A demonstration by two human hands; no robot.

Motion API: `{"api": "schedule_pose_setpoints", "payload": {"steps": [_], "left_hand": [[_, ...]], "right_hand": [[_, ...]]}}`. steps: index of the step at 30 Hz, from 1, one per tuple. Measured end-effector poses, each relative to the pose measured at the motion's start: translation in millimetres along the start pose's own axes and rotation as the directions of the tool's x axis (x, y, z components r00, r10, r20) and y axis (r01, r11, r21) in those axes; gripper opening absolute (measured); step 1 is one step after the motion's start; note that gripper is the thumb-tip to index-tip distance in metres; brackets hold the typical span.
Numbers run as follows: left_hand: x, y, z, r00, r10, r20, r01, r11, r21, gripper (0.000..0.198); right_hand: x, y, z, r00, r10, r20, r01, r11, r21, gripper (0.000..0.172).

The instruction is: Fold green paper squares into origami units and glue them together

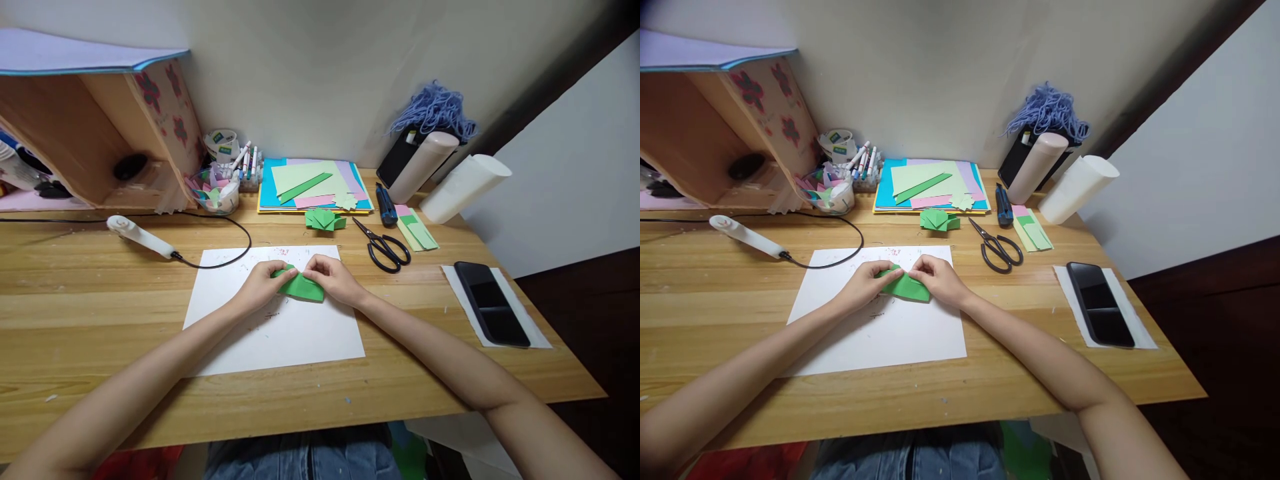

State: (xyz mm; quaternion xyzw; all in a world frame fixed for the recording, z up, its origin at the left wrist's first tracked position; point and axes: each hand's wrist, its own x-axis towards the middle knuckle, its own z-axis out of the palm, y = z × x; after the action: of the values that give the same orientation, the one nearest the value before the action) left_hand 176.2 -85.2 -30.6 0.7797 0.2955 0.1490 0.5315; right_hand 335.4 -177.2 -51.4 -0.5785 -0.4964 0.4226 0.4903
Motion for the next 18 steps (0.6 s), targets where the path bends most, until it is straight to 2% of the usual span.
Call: {"api": "schedule_pose_setpoints", "payload": {"steps": [4, 10, 14, 18], "left_hand": [[2, -1, -2.1, 0.998, -0.061, -0.030, 0.058, 0.995, -0.085, 0.028], [0, -8, 5.8, 0.995, 0.010, -0.101, -0.019, 0.996, -0.088, 0.030], [0, -5, 3.9, 0.998, -0.020, -0.063, 0.013, 0.993, -0.121, 0.031], [2, 1, -4.0, 0.993, -0.121, 0.006, 0.118, 0.955, -0.271, 0.033]], "right_hand": [[2, -3, 1, 0.999, 0.025, -0.038, -0.023, 0.998, 0.057, 0.020], [2, -4, 6, 0.998, 0.001, -0.067, 0.003, 0.999, 0.051, 0.017], [2, -3, 6, 0.995, 0.010, -0.103, -0.010, 1.000, 0.003, 0.017], [4, -4, 1, 0.999, 0.037, -0.027, -0.037, 0.999, -0.015, 0.015]]}}
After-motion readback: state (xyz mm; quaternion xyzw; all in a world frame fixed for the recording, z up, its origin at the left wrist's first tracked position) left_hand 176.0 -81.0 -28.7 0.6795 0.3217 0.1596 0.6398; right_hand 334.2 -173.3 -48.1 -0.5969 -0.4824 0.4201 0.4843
